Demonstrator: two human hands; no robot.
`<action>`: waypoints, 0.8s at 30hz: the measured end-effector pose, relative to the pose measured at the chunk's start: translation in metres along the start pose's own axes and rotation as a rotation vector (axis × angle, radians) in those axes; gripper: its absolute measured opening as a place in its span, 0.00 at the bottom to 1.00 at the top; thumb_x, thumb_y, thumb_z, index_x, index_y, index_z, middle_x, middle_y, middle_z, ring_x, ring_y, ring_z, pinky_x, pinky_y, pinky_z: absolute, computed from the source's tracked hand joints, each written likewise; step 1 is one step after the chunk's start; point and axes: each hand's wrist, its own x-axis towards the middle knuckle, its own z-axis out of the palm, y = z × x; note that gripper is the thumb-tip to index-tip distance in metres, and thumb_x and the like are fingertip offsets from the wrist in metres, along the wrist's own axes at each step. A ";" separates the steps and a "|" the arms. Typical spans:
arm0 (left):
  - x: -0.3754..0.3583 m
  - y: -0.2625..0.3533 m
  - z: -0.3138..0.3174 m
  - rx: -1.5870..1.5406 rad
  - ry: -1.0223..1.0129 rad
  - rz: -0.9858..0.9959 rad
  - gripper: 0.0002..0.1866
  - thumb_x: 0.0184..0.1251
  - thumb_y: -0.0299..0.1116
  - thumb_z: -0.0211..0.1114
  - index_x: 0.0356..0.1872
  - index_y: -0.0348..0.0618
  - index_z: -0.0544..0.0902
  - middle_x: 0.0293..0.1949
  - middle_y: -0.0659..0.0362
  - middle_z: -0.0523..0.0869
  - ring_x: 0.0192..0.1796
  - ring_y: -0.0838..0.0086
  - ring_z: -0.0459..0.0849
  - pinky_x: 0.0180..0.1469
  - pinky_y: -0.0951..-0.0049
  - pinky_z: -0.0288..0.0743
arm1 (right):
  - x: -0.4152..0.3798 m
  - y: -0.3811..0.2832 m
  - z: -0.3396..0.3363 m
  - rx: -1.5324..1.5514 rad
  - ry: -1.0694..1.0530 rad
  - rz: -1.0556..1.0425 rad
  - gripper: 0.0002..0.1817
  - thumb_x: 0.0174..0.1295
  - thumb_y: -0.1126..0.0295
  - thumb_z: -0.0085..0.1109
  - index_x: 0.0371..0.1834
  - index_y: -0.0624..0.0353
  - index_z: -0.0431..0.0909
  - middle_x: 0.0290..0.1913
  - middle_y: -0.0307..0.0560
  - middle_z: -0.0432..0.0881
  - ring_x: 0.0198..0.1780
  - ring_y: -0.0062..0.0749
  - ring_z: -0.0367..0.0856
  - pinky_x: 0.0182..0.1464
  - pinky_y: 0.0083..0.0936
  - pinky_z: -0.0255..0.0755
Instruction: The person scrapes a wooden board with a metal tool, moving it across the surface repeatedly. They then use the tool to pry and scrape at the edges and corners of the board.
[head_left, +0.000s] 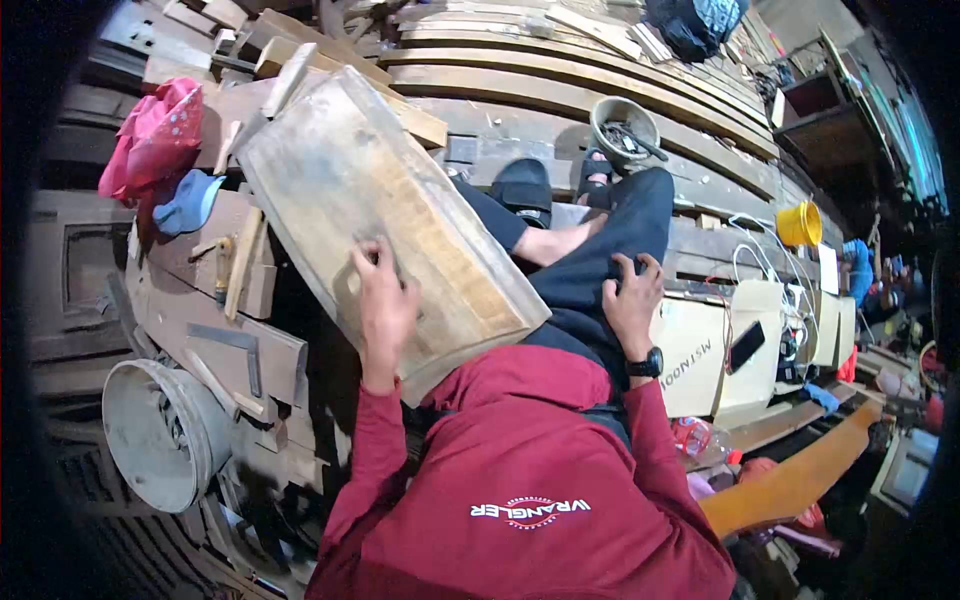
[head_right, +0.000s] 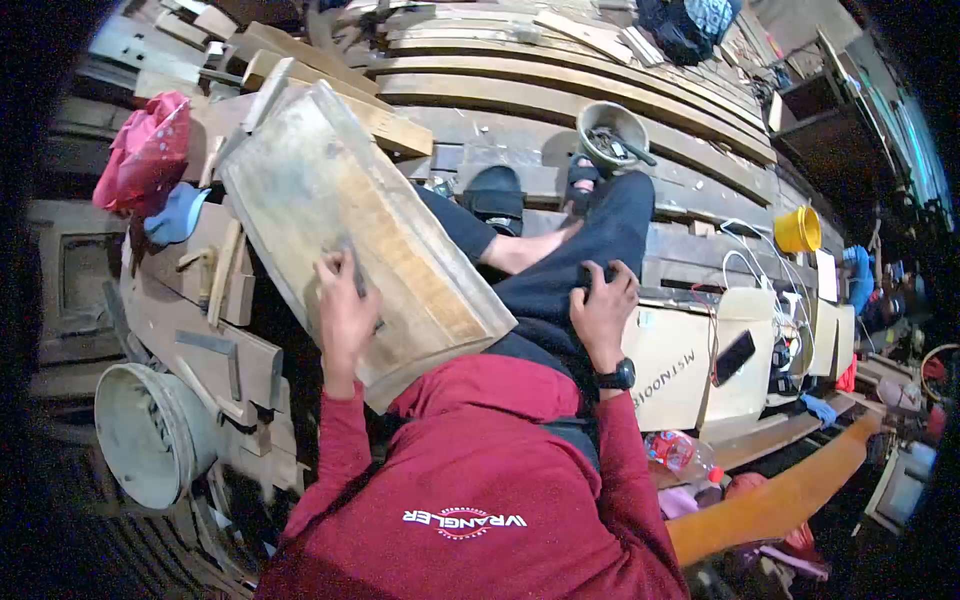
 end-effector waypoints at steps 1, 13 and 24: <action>-0.019 0.005 0.006 -0.003 -0.021 0.074 0.36 0.58 0.23 0.66 0.71 0.28 0.70 0.61 0.41 0.69 0.56 0.42 0.81 0.58 0.54 0.78 | 0.000 0.000 0.001 -0.002 0.006 -0.005 0.23 0.56 0.67 0.62 0.58 0.49 0.82 0.62 0.59 0.70 0.67 0.58 0.64 0.68 0.54 0.62; 0.051 -0.040 -0.014 0.159 0.182 -0.013 0.32 0.58 0.26 0.67 0.68 0.33 0.76 0.59 0.42 0.73 0.58 0.46 0.82 0.62 0.56 0.77 | 0.001 0.002 0.002 0.002 0.015 0.011 0.22 0.56 0.65 0.63 0.57 0.48 0.82 0.62 0.57 0.69 0.67 0.57 0.64 0.68 0.53 0.61; 0.007 -0.002 0.003 -0.075 0.113 0.060 0.37 0.60 0.26 0.67 0.74 0.35 0.72 0.61 0.42 0.73 0.61 0.45 0.79 0.63 0.56 0.75 | 0.004 -0.001 0.002 0.015 0.021 -0.011 0.22 0.55 0.67 0.61 0.56 0.48 0.83 0.61 0.60 0.71 0.67 0.58 0.66 0.70 0.53 0.60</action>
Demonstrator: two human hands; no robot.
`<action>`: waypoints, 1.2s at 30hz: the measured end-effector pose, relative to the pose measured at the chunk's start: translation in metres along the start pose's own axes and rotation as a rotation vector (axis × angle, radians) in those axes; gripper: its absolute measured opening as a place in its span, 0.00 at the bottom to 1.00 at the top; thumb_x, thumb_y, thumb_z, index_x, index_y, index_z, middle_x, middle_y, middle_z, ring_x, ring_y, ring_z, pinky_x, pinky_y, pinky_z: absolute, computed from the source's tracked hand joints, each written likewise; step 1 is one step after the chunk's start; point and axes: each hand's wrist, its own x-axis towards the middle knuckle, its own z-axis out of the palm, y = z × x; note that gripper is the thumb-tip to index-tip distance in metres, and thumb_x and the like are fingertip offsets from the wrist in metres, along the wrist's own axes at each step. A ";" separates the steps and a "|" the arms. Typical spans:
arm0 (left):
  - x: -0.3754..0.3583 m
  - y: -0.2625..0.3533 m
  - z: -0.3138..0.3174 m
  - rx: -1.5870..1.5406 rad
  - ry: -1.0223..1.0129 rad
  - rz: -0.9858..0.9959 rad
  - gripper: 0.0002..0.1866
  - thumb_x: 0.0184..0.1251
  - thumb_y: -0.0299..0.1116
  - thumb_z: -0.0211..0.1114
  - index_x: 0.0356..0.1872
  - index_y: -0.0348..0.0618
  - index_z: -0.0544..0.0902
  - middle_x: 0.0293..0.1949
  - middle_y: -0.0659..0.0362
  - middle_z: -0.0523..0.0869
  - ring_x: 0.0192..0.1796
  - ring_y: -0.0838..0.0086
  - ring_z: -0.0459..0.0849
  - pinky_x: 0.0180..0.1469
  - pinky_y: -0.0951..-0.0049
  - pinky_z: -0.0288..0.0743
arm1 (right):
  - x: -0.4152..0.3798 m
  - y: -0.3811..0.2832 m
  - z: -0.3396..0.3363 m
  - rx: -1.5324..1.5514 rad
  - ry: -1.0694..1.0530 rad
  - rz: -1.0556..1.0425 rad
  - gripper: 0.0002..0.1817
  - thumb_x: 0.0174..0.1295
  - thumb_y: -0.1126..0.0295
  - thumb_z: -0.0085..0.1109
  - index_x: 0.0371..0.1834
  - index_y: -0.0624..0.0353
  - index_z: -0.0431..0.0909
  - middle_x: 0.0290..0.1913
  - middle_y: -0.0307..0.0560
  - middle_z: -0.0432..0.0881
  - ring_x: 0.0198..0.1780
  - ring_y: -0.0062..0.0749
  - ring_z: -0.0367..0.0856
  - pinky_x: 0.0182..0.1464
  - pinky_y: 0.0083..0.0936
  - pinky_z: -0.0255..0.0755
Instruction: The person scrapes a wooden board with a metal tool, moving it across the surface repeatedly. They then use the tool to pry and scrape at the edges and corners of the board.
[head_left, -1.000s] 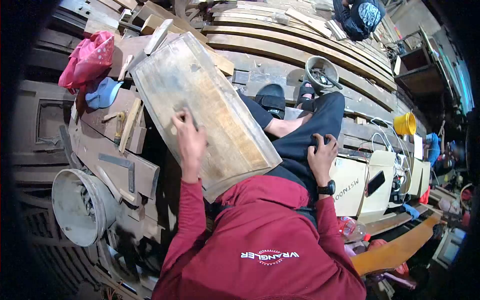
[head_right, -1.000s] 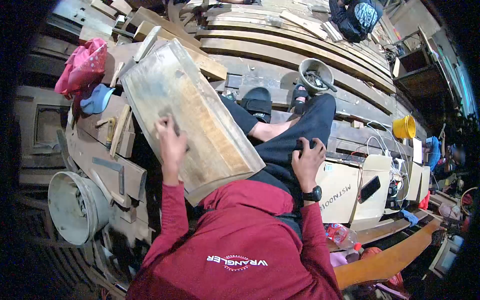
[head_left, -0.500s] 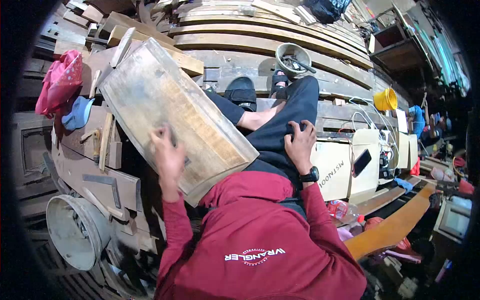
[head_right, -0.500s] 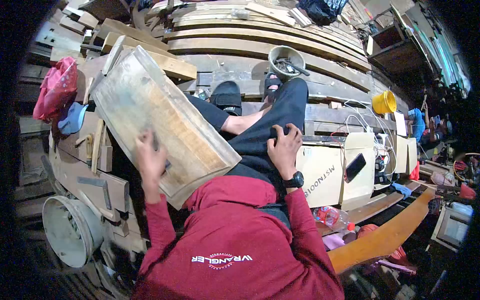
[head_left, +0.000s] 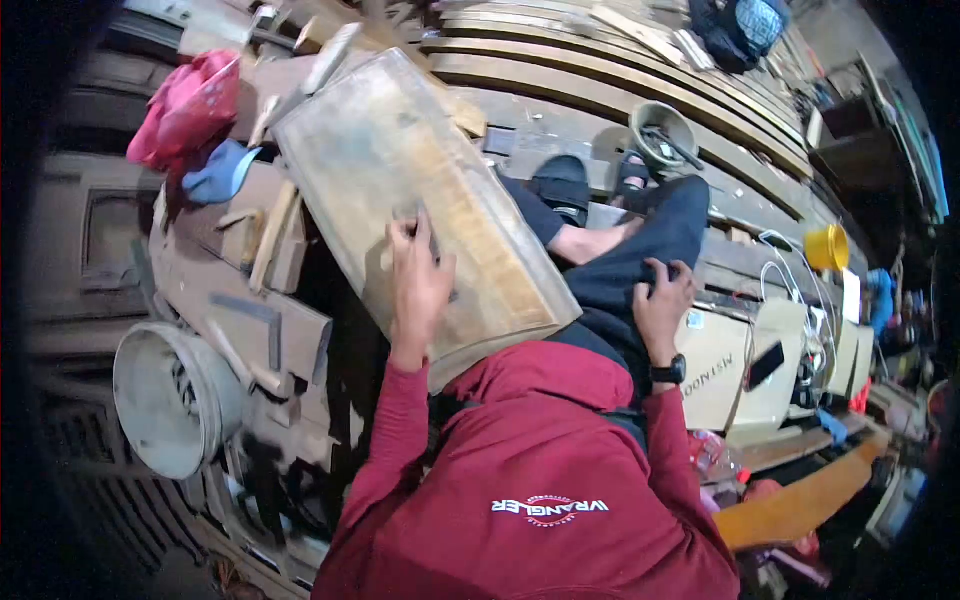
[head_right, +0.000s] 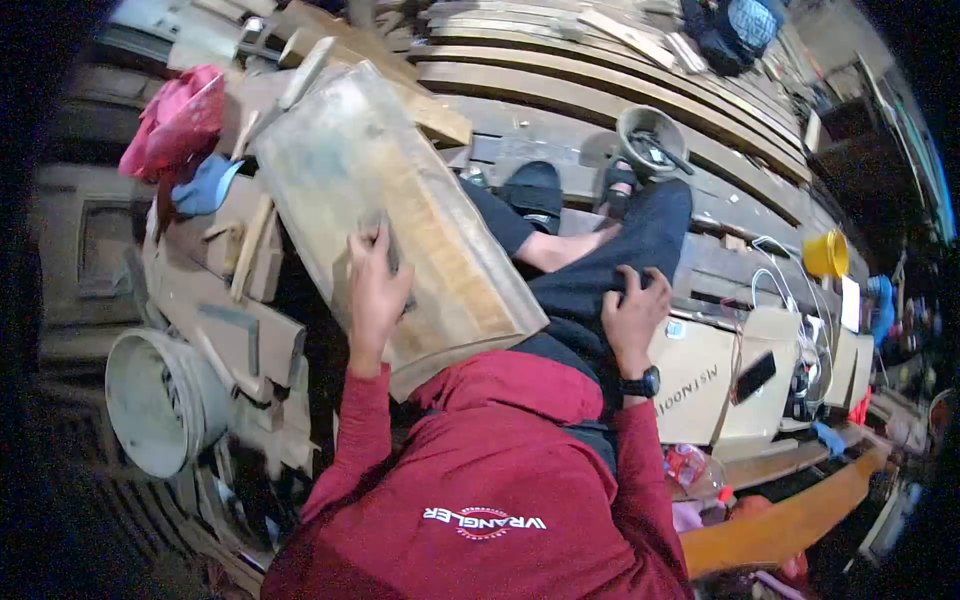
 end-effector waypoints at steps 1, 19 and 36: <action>0.021 -0.011 0.004 0.022 0.048 0.009 0.36 0.59 0.27 0.67 0.73 0.35 0.73 0.60 0.41 0.73 0.57 0.44 0.81 0.61 0.55 0.77 | 0.000 0.000 0.001 -0.010 0.004 0.001 0.22 0.55 0.68 0.62 0.56 0.47 0.83 0.62 0.60 0.71 0.68 0.58 0.66 0.69 0.53 0.61; 0.054 -0.016 0.029 -0.042 0.158 -0.073 0.33 0.58 0.21 0.65 0.68 0.27 0.72 0.59 0.41 0.69 0.47 0.45 0.85 0.49 0.55 0.84 | -0.001 0.002 0.005 -0.081 -0.015 -0.012 0.22 0.57 0.68 0.62 0.57 0.45 0.82 0.61 0.56 0.70 0.67 0.58 0.66 0.69 0.55 0.63; 0.030 -0.002 0.026 -0.028 0.033 -0.108 0.38 0.57 0.22 0.66 0.73 0.27 0.69 0.60 0.40 0.69 0.47 0.49 0.86 0.51 0.57 0.83 | 0.003 -0.112 -0.035 0.501 -0.355 -0.409 0.21 0.59 0.78 0.61 0.57 0.59 0.81 0.57 0.59 0.77 0.58 0.57 0.76 0.63 0.43 0.72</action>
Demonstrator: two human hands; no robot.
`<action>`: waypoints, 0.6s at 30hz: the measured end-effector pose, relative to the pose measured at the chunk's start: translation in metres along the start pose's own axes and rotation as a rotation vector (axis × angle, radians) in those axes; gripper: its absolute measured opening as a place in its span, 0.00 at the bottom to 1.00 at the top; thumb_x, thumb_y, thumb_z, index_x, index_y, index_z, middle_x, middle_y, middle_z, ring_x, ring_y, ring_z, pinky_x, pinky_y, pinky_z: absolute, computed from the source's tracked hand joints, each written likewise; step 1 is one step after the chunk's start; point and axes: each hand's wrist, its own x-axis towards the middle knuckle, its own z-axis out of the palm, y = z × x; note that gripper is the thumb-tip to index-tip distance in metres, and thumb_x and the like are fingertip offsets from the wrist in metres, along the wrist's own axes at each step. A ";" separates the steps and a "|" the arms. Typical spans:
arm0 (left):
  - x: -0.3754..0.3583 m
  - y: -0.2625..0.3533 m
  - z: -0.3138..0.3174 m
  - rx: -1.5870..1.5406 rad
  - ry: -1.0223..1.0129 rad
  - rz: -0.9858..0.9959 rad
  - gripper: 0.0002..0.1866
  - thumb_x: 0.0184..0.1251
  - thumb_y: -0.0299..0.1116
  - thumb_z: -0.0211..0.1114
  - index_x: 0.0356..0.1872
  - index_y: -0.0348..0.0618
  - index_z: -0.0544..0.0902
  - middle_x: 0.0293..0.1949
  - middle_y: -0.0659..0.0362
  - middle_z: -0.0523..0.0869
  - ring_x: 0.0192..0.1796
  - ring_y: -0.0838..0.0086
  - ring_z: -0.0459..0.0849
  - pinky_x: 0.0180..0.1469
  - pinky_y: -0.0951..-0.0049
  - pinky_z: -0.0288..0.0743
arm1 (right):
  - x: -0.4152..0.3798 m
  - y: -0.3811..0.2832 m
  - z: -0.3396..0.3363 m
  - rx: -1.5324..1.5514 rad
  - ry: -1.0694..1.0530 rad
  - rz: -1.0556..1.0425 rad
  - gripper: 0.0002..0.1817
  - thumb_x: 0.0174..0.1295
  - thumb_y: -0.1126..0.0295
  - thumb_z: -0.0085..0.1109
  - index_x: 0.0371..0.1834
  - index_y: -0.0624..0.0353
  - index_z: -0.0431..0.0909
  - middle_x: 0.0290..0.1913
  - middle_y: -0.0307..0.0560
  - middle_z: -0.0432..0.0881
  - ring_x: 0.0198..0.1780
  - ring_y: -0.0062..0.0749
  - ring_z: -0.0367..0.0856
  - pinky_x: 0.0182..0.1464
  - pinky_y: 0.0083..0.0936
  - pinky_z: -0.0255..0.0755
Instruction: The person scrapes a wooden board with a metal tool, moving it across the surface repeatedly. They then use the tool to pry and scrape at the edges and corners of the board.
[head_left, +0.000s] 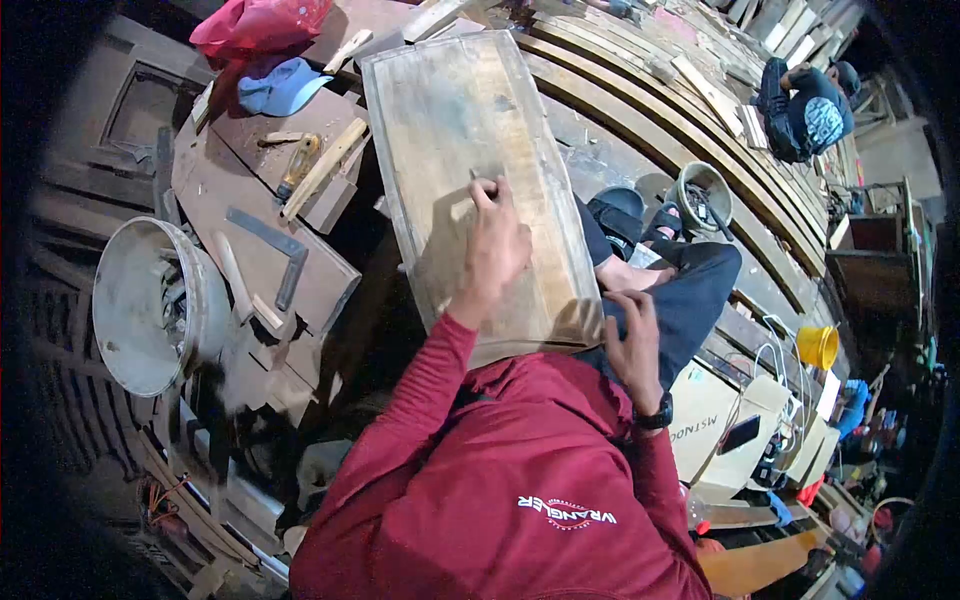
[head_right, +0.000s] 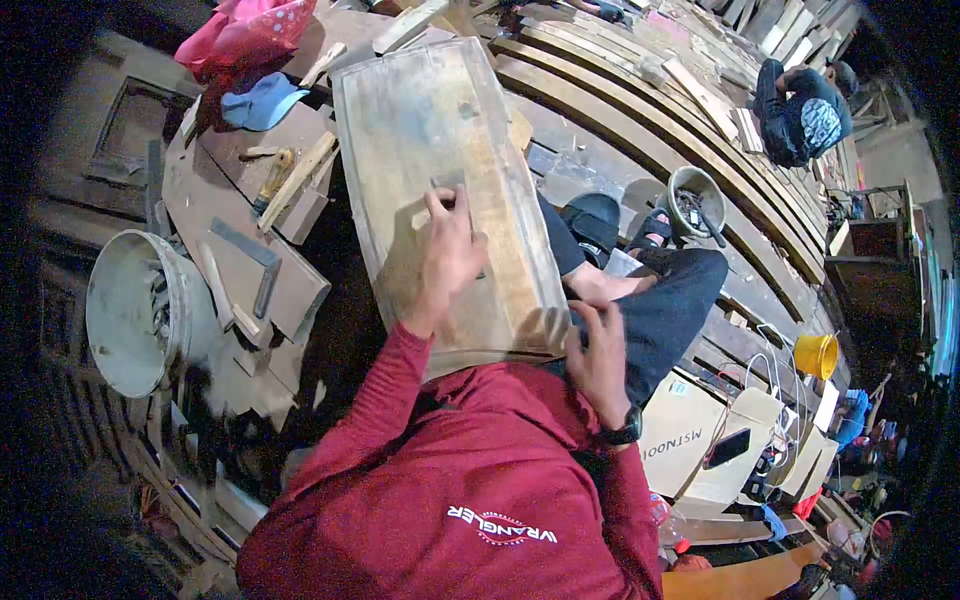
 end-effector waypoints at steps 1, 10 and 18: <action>0.009 -0.001 -0.001 -0.001 0.065 -0.011 0.38 0.57 0.22 0.66 0.73 0.27 0.69 0.60 0.40 0.69 0.47 0.48 0.86 0.51 0.56 0.83 | 0.008 -0.014 0.000 0.076 -0.083 -0.031 0.22 0.60 0.77 0.61 0.60 0.59 0.79 0.58 0.60 0.76 0.58 0.58 0.77 0.61 0.42 0.74; -0.069 0.013 -0.014 -0.173 -0.134 0.018 0.35 0.61 0.24 0.68 0.72 0.31 0.72 0.62 0.39 0.71 0.55 0.43 0.84 0.60 0.55 0.79 | -0.002 -0.064 0.069 0.369 -0.226 -0.008 0.31 0.64 0.70 0.68 0.65 0.67 0.61 0.43 0.74 0.83 0.44 0.73 0.84 0.44 0.55 0.78; 0.020 0.006 -0.067 -0.089 -0.116 -0.200 0.18 0.71 0.31 0.62 0.60 0.40 0.85 0.57 0.42 0.87 0.54 0.54 0.90 0.58 0.61 0.81 | 0.064 -0.072 0.087 0.242 -0.143 -0.050 0.30 0.70 0.72 0.57 0.74 0.57 0.61 0.39 0.75 0.83 0.40 0.70 0.84 0.42 0.57 0.76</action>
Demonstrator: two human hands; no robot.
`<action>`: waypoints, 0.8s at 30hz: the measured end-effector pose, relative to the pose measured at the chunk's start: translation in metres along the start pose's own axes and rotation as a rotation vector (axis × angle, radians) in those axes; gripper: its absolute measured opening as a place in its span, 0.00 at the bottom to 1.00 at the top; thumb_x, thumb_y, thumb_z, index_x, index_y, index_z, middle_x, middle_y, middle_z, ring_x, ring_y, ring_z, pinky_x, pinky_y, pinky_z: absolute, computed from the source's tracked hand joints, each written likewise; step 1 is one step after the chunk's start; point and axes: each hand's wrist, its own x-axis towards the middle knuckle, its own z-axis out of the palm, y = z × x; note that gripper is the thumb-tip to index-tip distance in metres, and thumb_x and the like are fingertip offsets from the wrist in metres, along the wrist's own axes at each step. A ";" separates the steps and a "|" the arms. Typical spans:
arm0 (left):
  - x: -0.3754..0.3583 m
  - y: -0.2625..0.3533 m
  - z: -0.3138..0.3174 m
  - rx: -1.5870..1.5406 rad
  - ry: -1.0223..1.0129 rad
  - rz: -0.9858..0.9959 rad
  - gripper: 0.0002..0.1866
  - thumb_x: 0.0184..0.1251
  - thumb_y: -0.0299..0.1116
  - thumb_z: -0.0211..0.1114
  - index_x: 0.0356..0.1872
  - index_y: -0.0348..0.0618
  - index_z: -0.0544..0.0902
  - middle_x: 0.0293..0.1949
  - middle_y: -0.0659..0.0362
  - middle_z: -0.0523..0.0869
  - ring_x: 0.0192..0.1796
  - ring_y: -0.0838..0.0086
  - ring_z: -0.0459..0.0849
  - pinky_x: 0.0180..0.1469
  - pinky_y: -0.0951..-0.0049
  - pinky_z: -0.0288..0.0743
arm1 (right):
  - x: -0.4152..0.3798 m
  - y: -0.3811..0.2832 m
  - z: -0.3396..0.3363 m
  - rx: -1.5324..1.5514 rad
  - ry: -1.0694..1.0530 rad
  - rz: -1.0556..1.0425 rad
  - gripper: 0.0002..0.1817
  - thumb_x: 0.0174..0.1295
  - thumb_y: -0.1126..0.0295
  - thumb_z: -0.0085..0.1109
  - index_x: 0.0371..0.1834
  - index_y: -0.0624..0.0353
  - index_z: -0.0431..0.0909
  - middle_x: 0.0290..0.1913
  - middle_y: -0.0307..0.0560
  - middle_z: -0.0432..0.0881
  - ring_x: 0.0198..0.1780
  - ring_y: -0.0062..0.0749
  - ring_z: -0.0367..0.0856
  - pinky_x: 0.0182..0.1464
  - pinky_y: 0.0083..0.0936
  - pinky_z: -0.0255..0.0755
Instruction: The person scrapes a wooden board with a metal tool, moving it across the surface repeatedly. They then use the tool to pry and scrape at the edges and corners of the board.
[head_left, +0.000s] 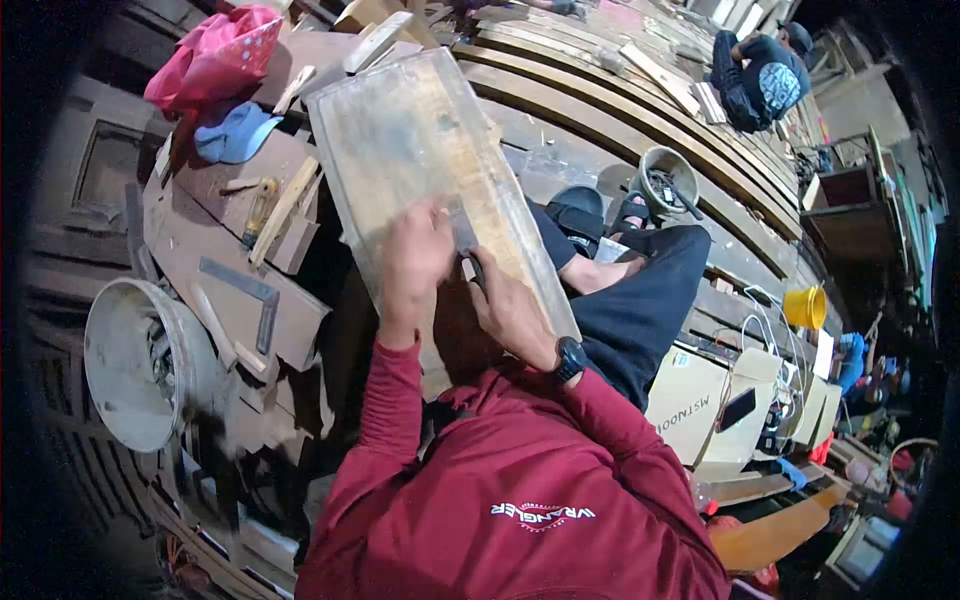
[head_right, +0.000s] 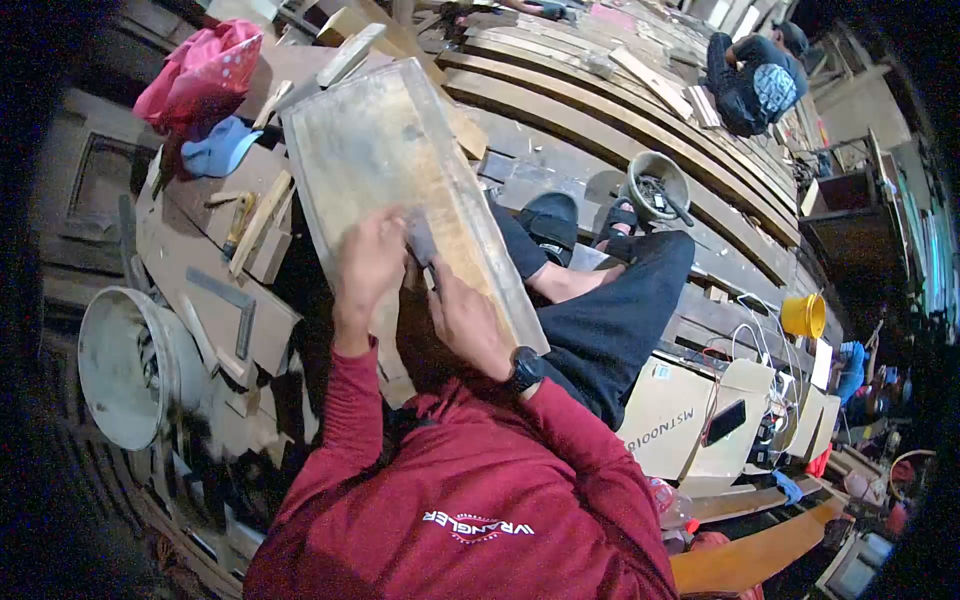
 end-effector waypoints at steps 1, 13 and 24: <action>0.022 -0.013 -0.001 0.006 0.166 0.107 0.20 0.71 0.31 0.62 0.61 0.38 0.84 0.60 0.41 0.85 0.57 0.52 0.88 0.61 0.59 0.79 | -0.003 0.000 -0.002 -0.047 0.017 -0.024 0.30 0.70 0.71 0.57 0.75 0.56 0.62 0.39 0.74 0.84 0.40 0.69 0.84 0.41 0.57 0.76; 0.113 -0.100 0.035 0.369 0.658 0.132 0.29 0.77 0.41 0.56 0.73 0.37 0.72 0.77 0.38 0.65 0.81 0.44 0.59 0.81 0.49 0.50 | -0.004 0.006 0.005 -0.461 -0.062 -0.050 0.38 0.69 0.64 0.56 0.83 0.52 0.59 0.22 0.52 0.83 0.23 0.47 0.84 0.25 0.43 0.74; 0.118 -0.102 0.032 0.404 0.633 0.072 0.28 0.75 0.44 0.60 0.71 0.42 0.75 0.74 0.44 0.70 0.78 0.49 0.65 0.78 0.50 0.56 | -0.050 -0.016 -0.011 -0.433 -0.128 0.021 0.37 0.68 0.62 0.56 0.81 0.56 0.63 0.19 0.52 0.81 0.18 0.45 0.81 0.22 0.44 0.73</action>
